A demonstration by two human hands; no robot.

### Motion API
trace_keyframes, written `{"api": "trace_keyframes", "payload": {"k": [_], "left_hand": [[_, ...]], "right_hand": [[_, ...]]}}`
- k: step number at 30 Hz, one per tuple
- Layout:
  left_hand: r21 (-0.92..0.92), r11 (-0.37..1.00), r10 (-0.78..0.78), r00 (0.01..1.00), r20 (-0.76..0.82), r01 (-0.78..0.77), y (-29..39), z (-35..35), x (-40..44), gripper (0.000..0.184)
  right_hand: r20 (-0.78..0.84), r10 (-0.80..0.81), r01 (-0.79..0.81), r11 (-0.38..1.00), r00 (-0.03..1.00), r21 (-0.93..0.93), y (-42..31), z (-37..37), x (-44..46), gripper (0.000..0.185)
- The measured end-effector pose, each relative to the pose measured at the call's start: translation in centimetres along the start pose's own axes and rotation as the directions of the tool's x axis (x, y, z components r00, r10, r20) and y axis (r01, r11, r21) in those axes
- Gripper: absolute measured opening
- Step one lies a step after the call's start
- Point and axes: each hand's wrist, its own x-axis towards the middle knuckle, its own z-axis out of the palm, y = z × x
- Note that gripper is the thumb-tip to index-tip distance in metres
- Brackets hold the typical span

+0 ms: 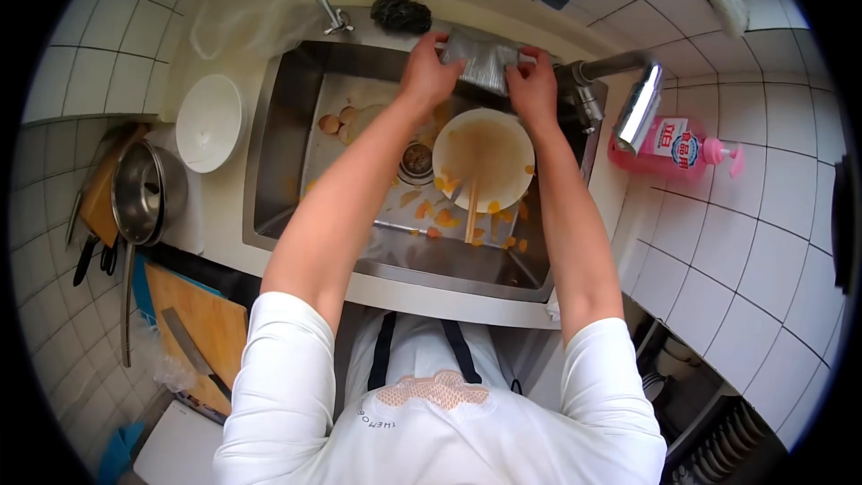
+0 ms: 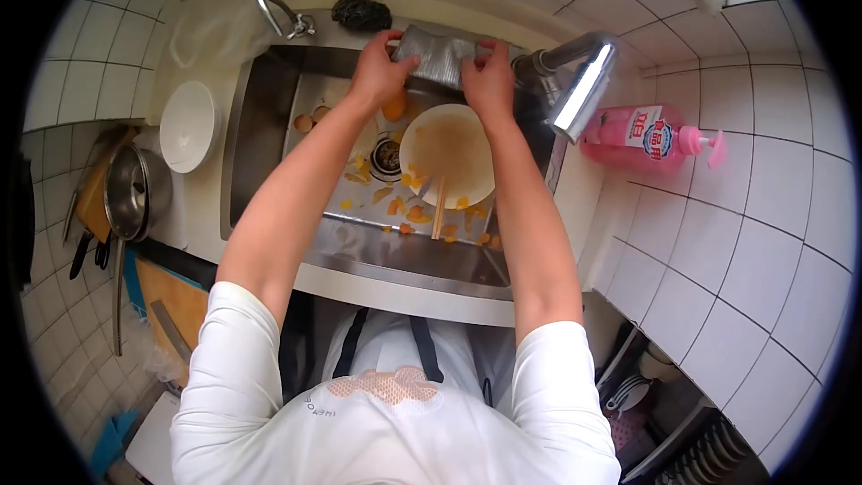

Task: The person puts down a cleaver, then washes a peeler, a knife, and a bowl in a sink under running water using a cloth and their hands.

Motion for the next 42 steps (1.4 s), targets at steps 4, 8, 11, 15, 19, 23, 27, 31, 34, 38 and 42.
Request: {"api": "trace_keyframes", "payload": {"k": [4, 8, 11, 15, 19, 23, 27, 31, 34, 38, 42], "left_hand": [[0.368, 0.914, 0.218, 0.972, -0.083, -0.174, -1.8, 1.6, 1.4, 0.046], [0.349, 0.878, 0.408, 0.893, -0.192, -0.326, -2.2, 1.4, -2.7, 0.046], [0.38, 0.925, -0.044, 0.995, 0.095, 0.004, -5.4, 1.8, -9.5, 0.044], [0.546, 0.825, -0.42, 0.804, 0.421, 0.145, -10.4, 4.5, -15.5, 0.039], [0.558, 0.779, -0.517, 0.796, 0.315, 0.285, -9.4, 7.6, -17.3, 0.038], [0.014, 0.64, -0.697, 0.574, 0.43, 0.768, -9.9, 6.8, -16.8, 0.034], [-0.209, 0.422, -0.667, 0.458, 0.587, 0.882, -8.6, 5.8, -18.0, 0.026], [-0.311, 0.358, -0.64, 0.474, 0.605, 0.88, -6.5, 5.7, -19.1, 0.028], [-0.279, 0.453, -0.652, 0.528, 0.544, 0.847, -6.3, 5.4, -19.3, 0.03], [-0.181, 0.68, -0.645, 0.698, 0.312, 0.71, -6.7, 5.7, -19.7, 0.032], [-0.102, 0.759, -0.607, 0.756, 0.246, 0.643, -7.9, 6.3, -20.2, 0.032]], "right_hand": [[-0.056, -0.12, 0.11, 0.983, 0.991, -0.149, 0.9, 0.2, 1.8, 0.036], [-0.136, -0.369, 0.334, 0.916, 0.92, -0.222, 1.2, -1.4, -2.1, 0.03], [0.298, 0.163, -0.042, 0.926, 0.941, -0.375, 7.3, -1.5, -8.0, 0.032], [0.63, 0.375, 0.189, 0.741, 0.679, -0.644, 12.0, 2.5, -11.8, 0.034], [0.492, 0.417, -0.069, 0.811, 0.764, -0.581, 13.5, 5.4, -12.9, 0.028], [0.51, 0.648, -0.744, 0.667, 0.566, -0.022, 10.8, 3.8, -12.3, 0.02], [0.56, 0.633, -0.843, 0.356, 0.534, 0.402, 8.8, 2.9, -14.2, 0.019], [0.511, 0.639, -0.802, 0.316, 0.575, 0.507, 7.2, 3.2, -15.3, 0.022], [0.523, 0.659, -0.813, 0.25, 0.541, 0.526, 6.7, 3.0, -15.4, 0.026], [0.481, 0.681, -0.806, 0.286, 0.552, 0.519, 6.5, 3.6, -15.8, 0.027], [0.414, 0.697, -0.799, 0.41, 0.586, 0.44, 6.7, 3.9, -15.1, 0.025]]}}
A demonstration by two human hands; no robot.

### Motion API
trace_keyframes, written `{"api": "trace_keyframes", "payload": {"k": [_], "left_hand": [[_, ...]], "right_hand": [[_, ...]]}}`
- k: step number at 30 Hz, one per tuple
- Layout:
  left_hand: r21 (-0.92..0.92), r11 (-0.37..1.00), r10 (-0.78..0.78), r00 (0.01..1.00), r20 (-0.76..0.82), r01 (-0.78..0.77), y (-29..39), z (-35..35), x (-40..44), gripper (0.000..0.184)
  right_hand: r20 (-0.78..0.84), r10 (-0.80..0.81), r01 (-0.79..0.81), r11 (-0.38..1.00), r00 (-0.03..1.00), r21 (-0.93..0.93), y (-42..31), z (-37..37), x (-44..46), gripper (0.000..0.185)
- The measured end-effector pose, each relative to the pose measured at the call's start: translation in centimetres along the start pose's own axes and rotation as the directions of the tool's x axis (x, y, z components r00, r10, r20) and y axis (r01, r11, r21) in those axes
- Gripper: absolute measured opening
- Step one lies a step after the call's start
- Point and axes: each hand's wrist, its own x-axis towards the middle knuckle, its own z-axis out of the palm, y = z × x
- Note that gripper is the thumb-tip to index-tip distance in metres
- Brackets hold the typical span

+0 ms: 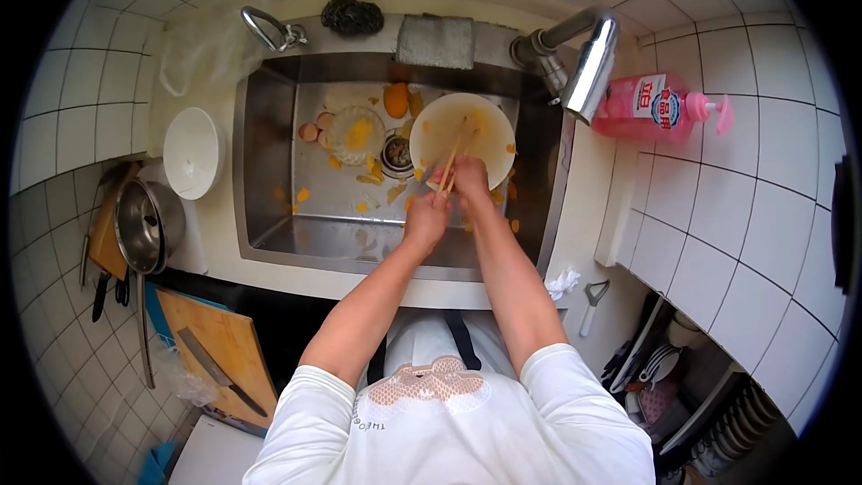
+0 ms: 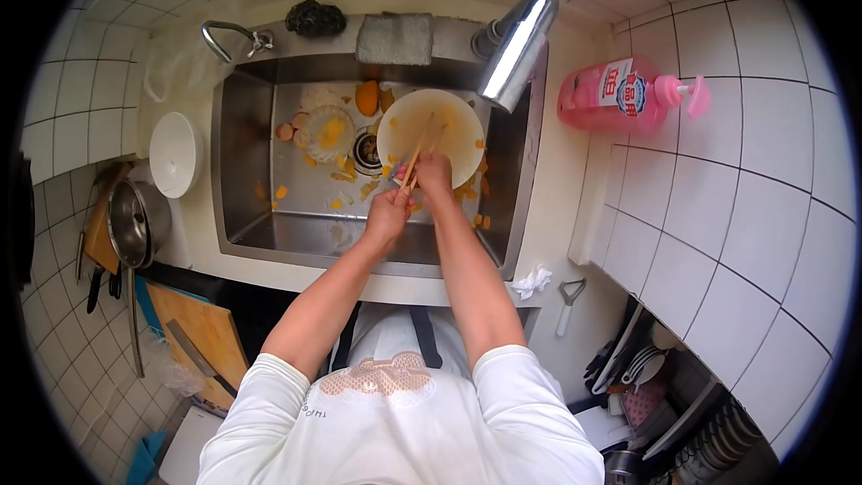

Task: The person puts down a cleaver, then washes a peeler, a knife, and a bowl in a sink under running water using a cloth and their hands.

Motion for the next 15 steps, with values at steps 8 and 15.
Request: {"api": "trace_keyframes", "payload": {"k": [8, 15], "left_hand": [[-0.089, 0.992, -0.089, 0.995, 0.041, 0.093, 0.6, -0.8, -0.8, 0.031], [-0.02, 0.982, -0.187, 0.981, 0.058, 0.188, -0.5, -2.3, -1.3, 0.031]], "right_hand": [[-0.028, -0.209, 0.161, 0.823, 0.978, -0.546, 0.7, -0.7, 9.4, 0.025], [-0.156, -0.045, 0.043, 0.999, 0.987, -0.017, 1.1, -1.7, 10.6, 0.021]]}}
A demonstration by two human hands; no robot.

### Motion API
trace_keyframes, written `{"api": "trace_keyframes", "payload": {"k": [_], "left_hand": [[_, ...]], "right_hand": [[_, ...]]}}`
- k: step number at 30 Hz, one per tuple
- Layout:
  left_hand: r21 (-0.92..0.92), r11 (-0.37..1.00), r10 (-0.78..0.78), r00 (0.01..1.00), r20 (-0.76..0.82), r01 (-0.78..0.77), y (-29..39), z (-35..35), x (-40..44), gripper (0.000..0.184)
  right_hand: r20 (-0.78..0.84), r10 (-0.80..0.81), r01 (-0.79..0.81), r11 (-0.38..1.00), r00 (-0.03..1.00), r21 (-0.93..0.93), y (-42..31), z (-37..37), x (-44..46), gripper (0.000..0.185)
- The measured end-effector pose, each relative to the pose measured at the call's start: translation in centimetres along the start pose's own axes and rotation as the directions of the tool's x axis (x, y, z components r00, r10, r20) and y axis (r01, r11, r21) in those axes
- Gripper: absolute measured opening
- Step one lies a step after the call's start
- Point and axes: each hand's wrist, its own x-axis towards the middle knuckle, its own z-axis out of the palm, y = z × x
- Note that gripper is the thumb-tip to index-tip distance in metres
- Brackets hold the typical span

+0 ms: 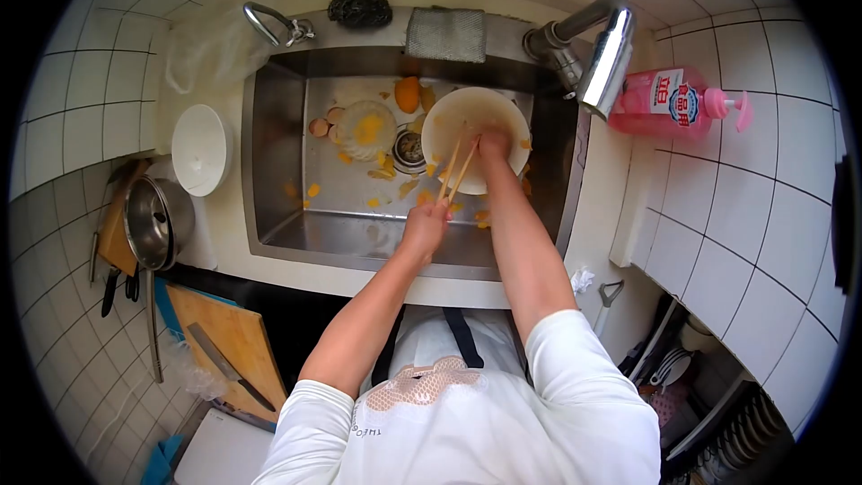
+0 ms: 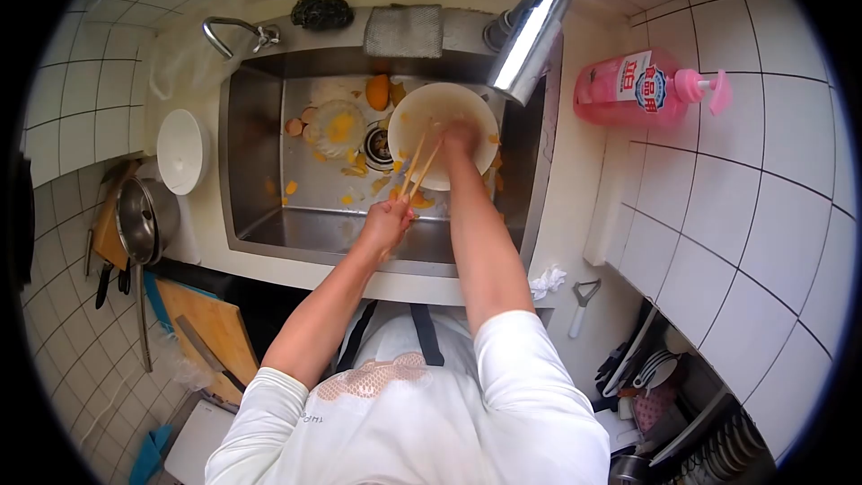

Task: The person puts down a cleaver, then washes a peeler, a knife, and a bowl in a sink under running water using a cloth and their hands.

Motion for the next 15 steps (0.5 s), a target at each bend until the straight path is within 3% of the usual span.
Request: {"api": "trace_keyframes", "payload": {"k": [3, 5, 9, 15], "left_hand": [[-0.059, 0.998, 0.015, 1.0, -0.021, -0.016, 0.3, 0.5, 0.1, 0.032], [-0.127, 0.991, -0.037, 0.996, 0.078, 0.046, 2.0, 1.0, -0.6, 0.031], [-0.181, 0.97, -0.128, 0.976, 0.173, 0.16, 4.0, 1.3, -1.9, 0.03], [-0.218, 0.949, -0.189, 0.965, 0.181, 0.227, 4.6, 0.8, -2.1, 0.031]], "right_hand": [[0.165, 0.124, -0.158, 0.964, 0.978, 0.216, -2.7, 0.4, -8.7, 0.017], [0.223, 0.149, -0.209, 0.939, 0.963, 0.272, -1.4, 0.4, -11.2, 0.02], [0.321, 0.139, -0.267, 0.877, 0.937, 0.399, -1.1, 0.1, -10.5, 0.022], [0.077, 0.11, -0.126, 0.959, 0.991, 0.253, -3.1, 2.2, -6.9, 0.021]]}}
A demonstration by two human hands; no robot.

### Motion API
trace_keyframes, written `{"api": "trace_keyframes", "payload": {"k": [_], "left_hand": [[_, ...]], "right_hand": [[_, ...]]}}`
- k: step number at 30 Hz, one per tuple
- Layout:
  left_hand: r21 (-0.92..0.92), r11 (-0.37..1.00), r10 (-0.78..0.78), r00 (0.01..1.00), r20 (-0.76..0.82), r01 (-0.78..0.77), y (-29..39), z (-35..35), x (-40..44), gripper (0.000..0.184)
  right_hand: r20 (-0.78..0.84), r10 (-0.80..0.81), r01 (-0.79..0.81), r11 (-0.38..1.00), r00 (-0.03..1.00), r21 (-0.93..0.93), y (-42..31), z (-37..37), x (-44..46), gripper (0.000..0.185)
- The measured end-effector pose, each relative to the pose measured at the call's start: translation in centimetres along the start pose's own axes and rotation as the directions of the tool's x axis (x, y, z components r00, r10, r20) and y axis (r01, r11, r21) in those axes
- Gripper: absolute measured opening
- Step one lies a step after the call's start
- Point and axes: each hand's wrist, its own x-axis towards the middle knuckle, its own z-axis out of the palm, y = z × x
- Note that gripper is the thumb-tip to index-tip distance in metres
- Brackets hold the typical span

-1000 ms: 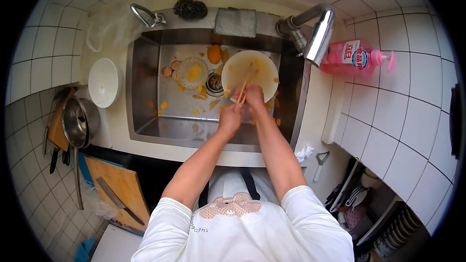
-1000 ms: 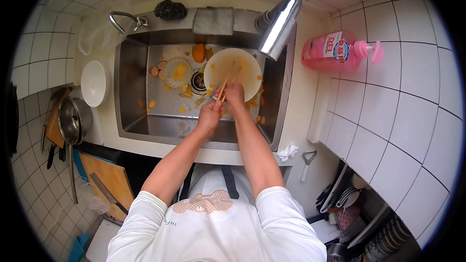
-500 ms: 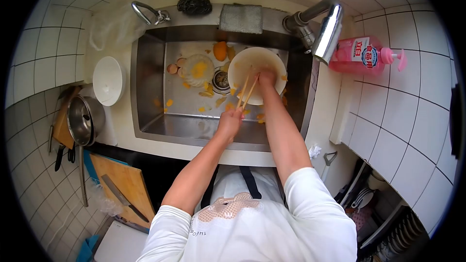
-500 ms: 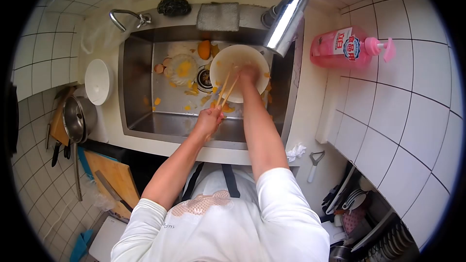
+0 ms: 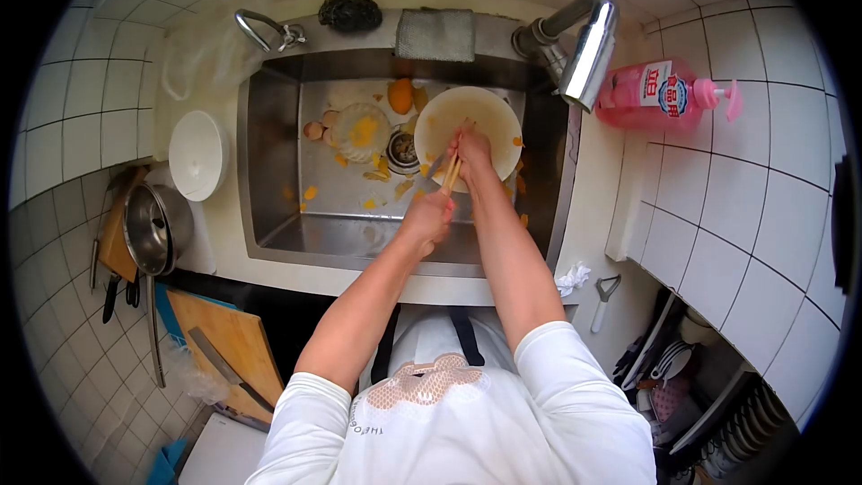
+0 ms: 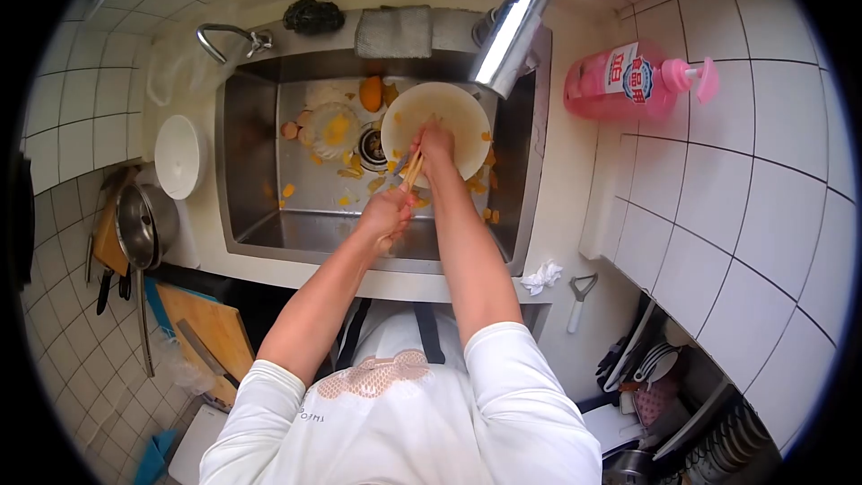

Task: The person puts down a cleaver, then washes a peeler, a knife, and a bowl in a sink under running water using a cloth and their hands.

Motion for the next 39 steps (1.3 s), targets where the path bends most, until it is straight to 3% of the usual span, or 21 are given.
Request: {"api": "trace_keyframes", "payload": {"k": [3, 5, 7, 9, 11, 13, 14, 15, 16, 17, 18, 19, 21, 23, 24, 26, 27, 30, 32, 36, 39], "left_hand": [[0.053, 0.999, 0.004, 0.999, 0.042, -0.006, -0.7, -1.3, -0.3, 0.031], [0.271, 0.962, 0.02, 0.999, 0.041, -0.03, -1.2, -1.7, -0.7, 0.026], [0.237, 0.971, 0.007, 0.996, 0.087, -0.028, -0.7, -2.6, -1.5, 0.024], [0.197, 0.98, -0.006, 0.991, 0.134, -0.021, -0.7, -2.8, -1.4, 0.021], [0.142, 0.99, -0.036, 0.984, 0.172, 0.011, -0.3, -2.5, -0.1, 0.017], [0.265, 0.962, 0.052, 0.996, 0.072, -0.069, -0.2, -2.8, 0.5, 0.02], [0.39, 0.912, 0.151, 0.988, -0.022, -0.13, -0.2, -3.1, 0.7, 0.023], [0.391, 0.911, 0.152, 0.988, -0.021, -0.132, 0.2, -3.6, 0.6, 0.023], [0.431, 0.892, 0.186, 0.979, -0.079, -0.135, 0.6, -4.2, 0.2, 0.022], [0.469, 0.873, 0.221, 0.965, -0.138, -0.133, 0.8, -4.6, 0.1, 0.021], [0.469, 0.874, 0.218, 0.966, -0.141, -0.129, 0.9, -4.8, 0.2, 0.021], [0.479, 0.868, 0.237, 0.956, -0.171, -0.13, 1.3, -4.9, 0.6, 0.022], [0.493, 0.86, 0.258, 0.945, -0.201, -0.131, 1.9, -5.0, 1.3, 0.022], [0.549, 0.786, 0.444, 0.878, -0.18, -0.285, 2.1, -5.2, 2.5, 0.024], [0.549, 0.786, 0.442, 0.879, -0.18, -0.283, 1.8, -5.6, 3.6, 0.024], [0.556, 0.693, 0.614, 0.78, -0.121, -0.459, 1.4, -6.5, 5.9, 0.027], [0.552, 0.695, 0.612, 0.782, -0.118, -0.461, 1.6, -6.4, 6.0, 0.027], [0.627, 0.677, 0.54, 0.839, -0.067, -0.386, 3.0, -4.9, 4.8, 0.017], [0.281, 0.907, 0.32, 0.947, 0.024, -0.314, 4.0, -2.9, 2.3, 0.018], [0.277, 0.905, 0.329, 0.944, 0.022, -0.322, 3.4, -2.9, 2.0, 0.018], [0.438, 0.863, 0.28, 0.96, -0.003, -0.25, 3.1, -3.9, 1.9, 0.017]], "right_hand": [[-0.074, -0.025, 0.024, 1.0, 0.997, -0.02, -0.3, -0.5, 1.5, 0.018], [-0.096, -0.045, 0.043, 0.999, 0.994, -0.019, -0.6, -1.8, 2.6, 0.016], [-0.119, -0.062, 0.06, 0.998, 0.991, -0.021, -0.7, -1.7, 2.5, 0.014], [-0.037, -0.188, 0.178, 0.967, 0.982, -0.18, -0.1, -1.4, 1.8, 0.02], [0.001, -0.153, 0.15, 0.964, 0.988, -0.219, 0.2, -0.4, 0.9, 0.022], [0.035, -0.12, 0.125, 0.959, 0.992, -0.256, 0.1, -0.5, 0.3, 0.024], [-0.007, -0.287, 0.231, 0.785, 0.958, -0.575, -0.2, -0.9, -0.1, 0.025], [0.014, -0.45, 0.266, 0.503, 0.893, -0.823, -0.5, -1.3, -0.1, 0.026], [0.012, -0.449, 0.265, 0.505, 0.893, -0.822, 0.4, -1.9, 2.0, 0.026], [0.248, -0.397, 0.306, 0.087, 0.883, -0.948, 2.5, -2.8, 5.9, 0.027], [0.438, -0.245, 0.345, -0.342, 0.865, -0.874, 3.0, -2.7, 6.6, 0.028], [0.438, -0.243, 0.347, -0.34, 0.865, -0.874, 3.5, -2.8, 7.2, 0.028], [0.18, -0.153, 0.214, 0.251, 0.972, -0.944, 3.9, -2.3, 7.4, 0.019], [0.0, 0.08, -0.059, 0.727, 0.997, -0.684, 3.4, -1.4, 6.2, 0.01], [-0.039, 0.225, -0.217, 0.862, 0.974, -0.458, 3.0, -1.1, 5.3, 0.006], [0.047, 0.263, -0.222, 0.886, 0.964, -0.406, 0.8, -1.1, 1.5, 0.008], [0.134, 0.292, -0.229, 0.907, 0.947, -0.353, 0.3, -1.5, -0.2, 0.013], [0.232, 0.246, -0.19, 0.952, 0.941, -0.24, 0.8, -2.6, -2.0, 0.017], [0.267, 0.171, -0.128, 0.977, 0.948, -0.173, 1.2, -2.6, -3.0, 0.016], [0.279, 0.095, -0.085, 0.995, 0.956, -0.051, 1.8, -2.1, -3.8, 0.018], [0.211, 0.101, -0.103, 0.995, 0.972, -0.002, 1.3, -2.8, -1.8, 0.019]]}}
